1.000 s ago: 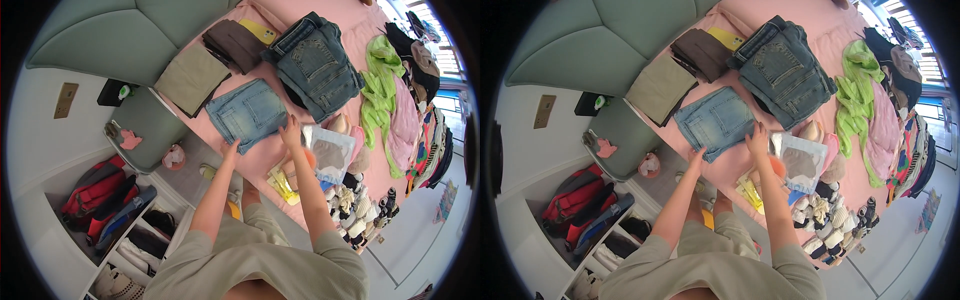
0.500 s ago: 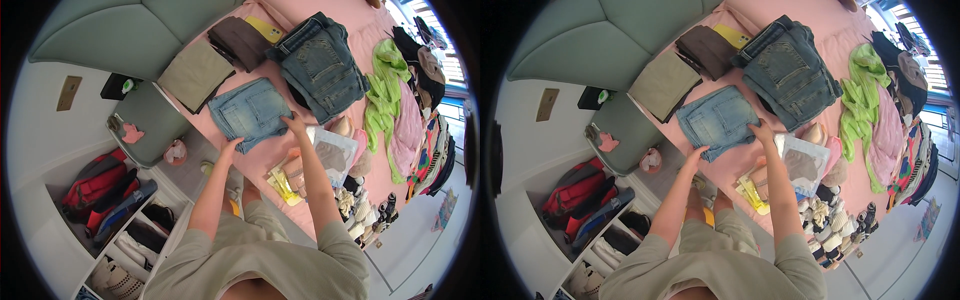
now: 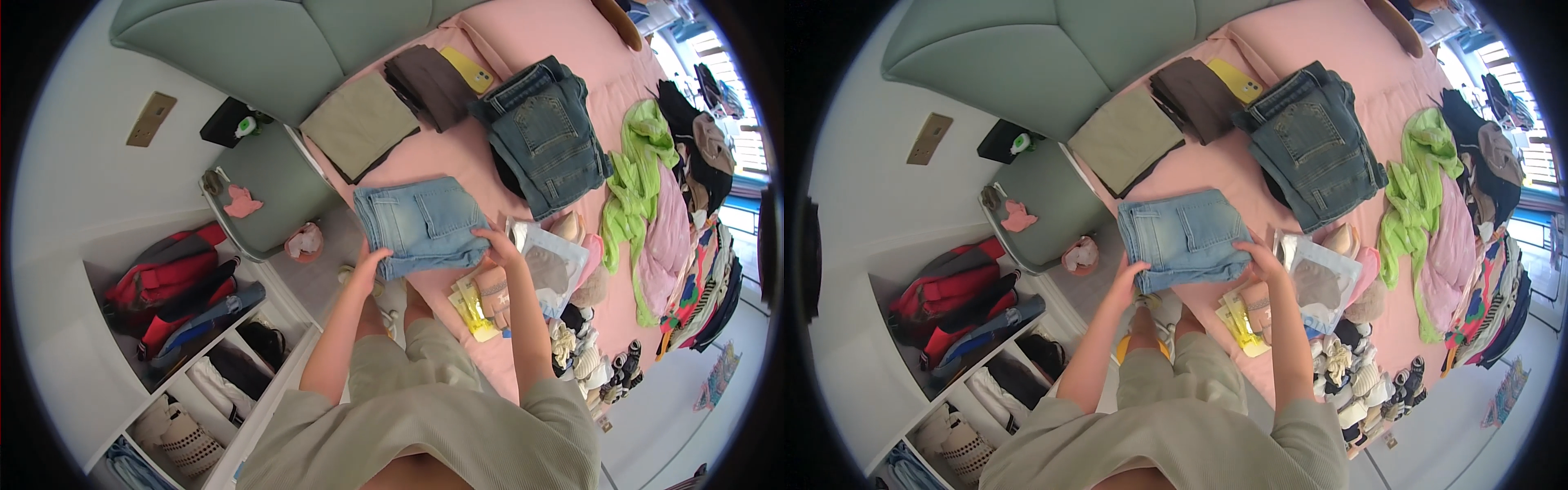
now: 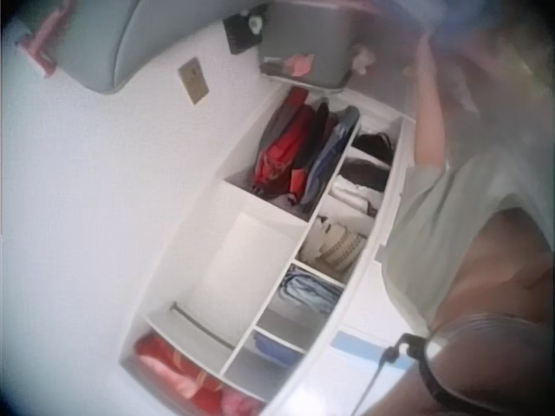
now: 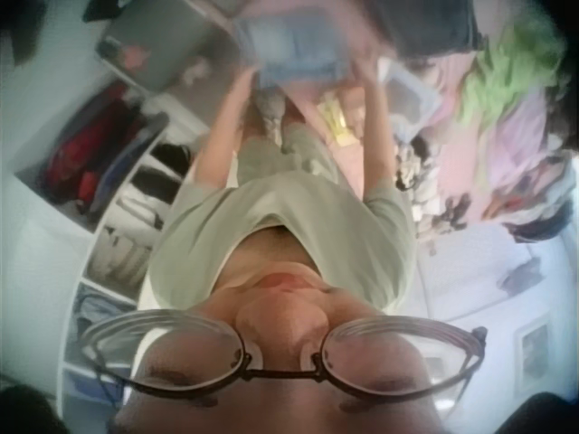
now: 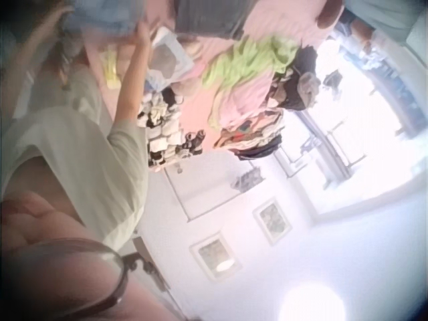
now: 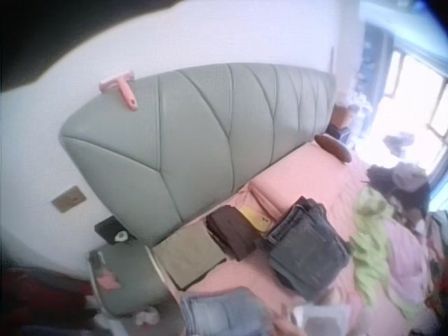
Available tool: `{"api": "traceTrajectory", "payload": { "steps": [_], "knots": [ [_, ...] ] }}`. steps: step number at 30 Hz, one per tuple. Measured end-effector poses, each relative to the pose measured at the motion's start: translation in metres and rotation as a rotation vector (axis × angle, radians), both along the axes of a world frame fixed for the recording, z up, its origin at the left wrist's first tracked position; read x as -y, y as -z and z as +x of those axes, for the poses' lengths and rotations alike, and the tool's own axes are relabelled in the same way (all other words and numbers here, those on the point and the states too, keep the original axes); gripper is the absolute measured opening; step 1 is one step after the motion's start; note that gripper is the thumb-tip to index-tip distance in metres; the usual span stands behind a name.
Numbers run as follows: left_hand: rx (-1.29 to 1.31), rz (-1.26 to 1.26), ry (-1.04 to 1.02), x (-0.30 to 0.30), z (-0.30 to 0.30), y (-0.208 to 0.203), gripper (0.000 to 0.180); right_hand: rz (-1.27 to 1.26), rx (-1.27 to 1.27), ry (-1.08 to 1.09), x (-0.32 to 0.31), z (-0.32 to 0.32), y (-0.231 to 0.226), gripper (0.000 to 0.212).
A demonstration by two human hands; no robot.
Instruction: The person picks up folded pairs of jeans and a black shirt from a bed and places them into an open wardrobe shelf.
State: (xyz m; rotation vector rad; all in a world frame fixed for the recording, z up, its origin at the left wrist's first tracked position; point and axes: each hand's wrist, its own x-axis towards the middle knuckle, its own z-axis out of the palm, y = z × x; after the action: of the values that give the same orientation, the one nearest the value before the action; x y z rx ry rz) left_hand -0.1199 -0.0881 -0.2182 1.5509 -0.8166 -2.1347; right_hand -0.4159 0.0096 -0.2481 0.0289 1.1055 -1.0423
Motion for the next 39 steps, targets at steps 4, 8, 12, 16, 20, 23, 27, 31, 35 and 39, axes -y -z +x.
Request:
{"api": "traceTrajectory", "payload": {
  "steps": [4, 8, 12, 16, 20, 23, 27, 31, 35, 39],
  "knots": [
    [0.017, -0.065, -0.065, -0.008, 0.011, -0.051, 0.074, -0.026, -0.054, 0.039, -0.002, 0.018, -0.040, 0.058],
    [-0.062, -0.096, -0.175, 0.000, 0.024, -0.106, 0.078, -0.051, -0.105, 0.048, 0.018, 0.034, -0.106, 0.053],
    [-0.196, -0.207, -0.259, 0.017, 0.040, -0.153, 0.076, -0.213, -0.148, 0.067, 0.048, 0.049, -0.155, 0.054],
    [-0.213, -0.331, -0.355, 0.023, 0.070, -0.206, 0.080, -0.357, -0.189, -0.010, 0.083, 0.077, -0.211, 0.058],
    [-0.219, -0.394, -0.474, 0.013, 0.125, -0.241, 0.082, -0.487, -0.205, -0.124, 0.109, 0.124, -0.252, 0.060],
    [-0.203, -0.464, -0.560, -0.001, 0.172, -0.260, 0.083, -0.585, -0.201, -0.230, 0.126, 0.170, -0.278, 0.063],
    [-0.133, -0.586, -0.681, -0.021, 0.236, -0.295, 0.082, -0.674, -0.125, -0.358, 0.150, 0.240, -0.301, 0.064],
    [-0.048, -0.728, -0.834, -0.034, 0.295, -0.332, 0.083, -0.806, -0.098, -0.471, 0.172, 0.314, -0.333, 0.063],
    [-0.042, -0.791, -0.953, -0.056, 0.337, -0.358, 0.081, -0.901, -0.078, -0.522, 0.175, 0.374, -0.365, 0.062],
    [0.032, -0.756, -1.078, -0.074, 0.363, -0.386, 0.074, -0.917, -0.035, -0.588, 0.173, 0.418, -0.383, 0.062]
  ]
}}
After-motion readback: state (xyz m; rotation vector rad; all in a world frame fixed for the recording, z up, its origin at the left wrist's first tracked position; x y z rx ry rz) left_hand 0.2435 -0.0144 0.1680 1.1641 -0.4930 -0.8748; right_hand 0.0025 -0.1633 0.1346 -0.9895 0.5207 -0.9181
